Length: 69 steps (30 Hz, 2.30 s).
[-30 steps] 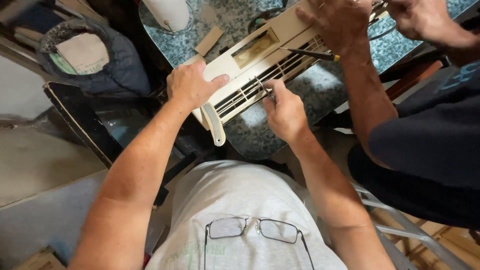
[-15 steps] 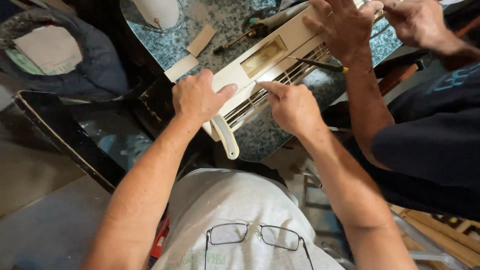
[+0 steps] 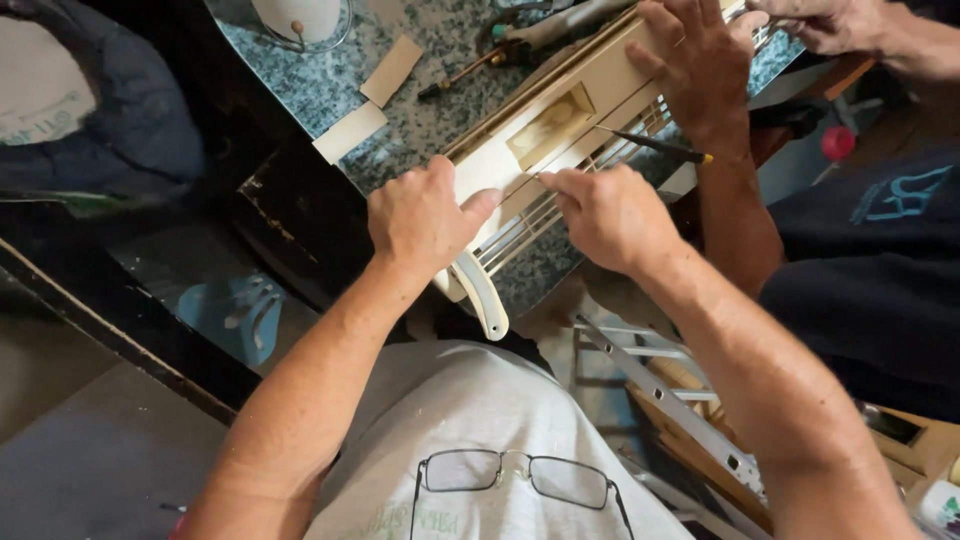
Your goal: Disassembling the plastic casing of an air conditioning unit using a screwdriver to access internal components.
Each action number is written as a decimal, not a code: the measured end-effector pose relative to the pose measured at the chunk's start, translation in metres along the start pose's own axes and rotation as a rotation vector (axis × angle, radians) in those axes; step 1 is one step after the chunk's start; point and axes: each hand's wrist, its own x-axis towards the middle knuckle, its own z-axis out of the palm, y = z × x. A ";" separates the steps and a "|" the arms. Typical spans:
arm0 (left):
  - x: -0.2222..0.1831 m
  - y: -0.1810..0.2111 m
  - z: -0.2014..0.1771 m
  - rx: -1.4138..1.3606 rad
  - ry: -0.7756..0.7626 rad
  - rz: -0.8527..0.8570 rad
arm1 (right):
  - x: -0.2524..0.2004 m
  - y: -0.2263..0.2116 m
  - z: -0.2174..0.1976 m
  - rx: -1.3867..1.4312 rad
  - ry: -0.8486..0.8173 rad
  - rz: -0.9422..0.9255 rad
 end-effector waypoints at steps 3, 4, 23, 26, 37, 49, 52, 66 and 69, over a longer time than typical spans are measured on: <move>0.000 -0.002 0.003 -0.001 0.020 0.018 | -0.011 0.007 0.017 0.210 0.080 -0.026; 0.000 -0.001 0.002 -0.009 0.044 0.022 | -0.012 0.010 0.025 0.269 0.145 -0.068; 0.008 -0.011 0.004 -0.032 0.137 0.023 | -0.021 -0.001 0.032 0.490 0.297 -0.029; 0.004 -0.006 0.003 -0.057 0.178 0.009 | -0.020 0.004 0.055 0.514 0.422 -0.052; 0.008 -0.009 0.011 0.079 0.135 -0.019 | -0.013 0.018 -0.001 0.327 0.192 -0.266; 0.014 -0.012 0.015 0.165 0.125 -0.066 | -0.022 0.004 -0.004 0.259 0.157 -0.264; 0.015 -0.014 0.020 0.171 0.120 -0.056 | -0.021 0.005 -0.002 0.282 0.148 -0.288; 0.018 -0.017 0.020 0.174 0.141 -0.045 | 0.007 0.025 -0.002 0.134 0.100 -0.493; 0.018 -0.019 0.020 0.192 0.164 -0.034 | 0.014 0.036 0.008 0.247 0.142 -0.626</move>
